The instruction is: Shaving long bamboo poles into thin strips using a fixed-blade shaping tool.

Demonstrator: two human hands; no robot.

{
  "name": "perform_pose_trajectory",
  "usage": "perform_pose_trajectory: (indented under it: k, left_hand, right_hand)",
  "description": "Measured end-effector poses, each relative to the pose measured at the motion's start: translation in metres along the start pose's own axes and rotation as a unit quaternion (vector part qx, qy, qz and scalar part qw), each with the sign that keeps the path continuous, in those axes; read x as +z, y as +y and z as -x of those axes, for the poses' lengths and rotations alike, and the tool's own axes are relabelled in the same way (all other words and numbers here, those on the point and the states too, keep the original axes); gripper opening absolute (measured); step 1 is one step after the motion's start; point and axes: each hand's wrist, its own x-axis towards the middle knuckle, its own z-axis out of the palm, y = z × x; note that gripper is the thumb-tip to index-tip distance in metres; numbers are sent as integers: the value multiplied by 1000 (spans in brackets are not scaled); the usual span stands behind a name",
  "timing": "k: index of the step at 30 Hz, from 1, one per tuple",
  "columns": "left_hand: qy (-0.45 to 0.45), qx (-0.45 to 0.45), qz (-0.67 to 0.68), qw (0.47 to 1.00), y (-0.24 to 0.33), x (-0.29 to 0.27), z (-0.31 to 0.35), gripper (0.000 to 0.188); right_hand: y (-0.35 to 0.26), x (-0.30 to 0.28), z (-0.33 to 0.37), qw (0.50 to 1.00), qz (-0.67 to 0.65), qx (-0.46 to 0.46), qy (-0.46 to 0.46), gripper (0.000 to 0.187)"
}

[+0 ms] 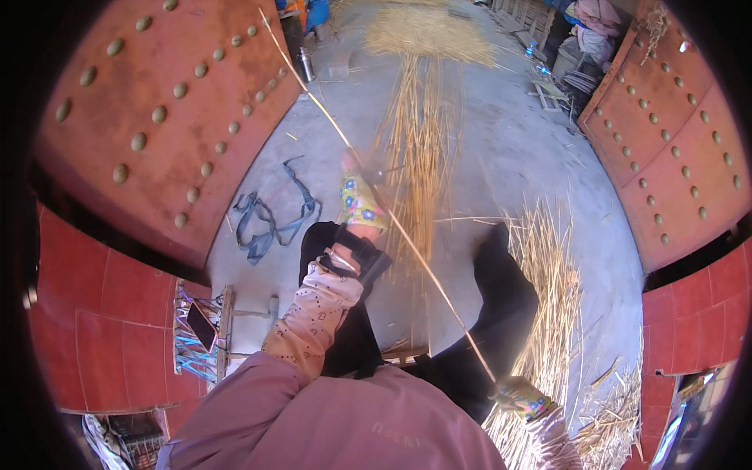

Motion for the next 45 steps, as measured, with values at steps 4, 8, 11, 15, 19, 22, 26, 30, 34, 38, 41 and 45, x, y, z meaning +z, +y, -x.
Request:
perform_pose_trajectory:
  k: [4, 8, 11, 15, 19, 22, 26, 30, 34, 38, 41, 45]
  left_hand:
    - [37, -73, -13, 997, -41, 10, 38, 36]
    - [31, -91, -25, 995, -70, 14, 66, 39]
    - [17, -38, -10, 999, -42, 8, 46, 42]
    - [59, 60, 3, 996, 14, -3, -3, 46]
    - [54, -8, -16, 998, -13, -5, 13, 45]
    - [49, -83, -44, 994, -64, 3, 51, 45]
    - [44, -121, -71, 989, -91, 6, 69, 45]
    - [-47, -45, -23, 998, -54, -5, 18, 46]
    - [14, 64, -70, 995, -6, -9, -31, 47]
    - [115, 52, -76, 989, 10, -12, -42, 48]
    - [130, 21, -100, 986, 1, -16, -38, 47]
    - [108, -55, -185, 975, -12, -17, -30, 51]
  right_hand:
    - [-45, 16, -38, 931, 326, -86, 140, 26]
    - [-109, 67, -134, 958, 170, -201, 110, 40]
    - [-107, 70, -154, 959, 152, -238, 21, 27]
    - [-40, 32, -76, 985, 107, -82, 103, 26]
    - [-16, 21, -29, 996, 62, -47, 40, 25]
    - [-46, 47, -60, 979, 96, -115, 137, 30]
    - [-93, 75, -121, 974, 53, -169, 138, 29]
    - [-67, 63, -110, 967, 103, -192, 136, 18]
    - [-5, 1, -50, 969, 89, -175, 152, 11]
    - [52, -91, 13, 906, 159, -329, 215, 25]
    - [50, -172, 58, 790, 280, -439, 324, 22]
    - [-12, -229, 71, 426, 591, 44, 683, 48]
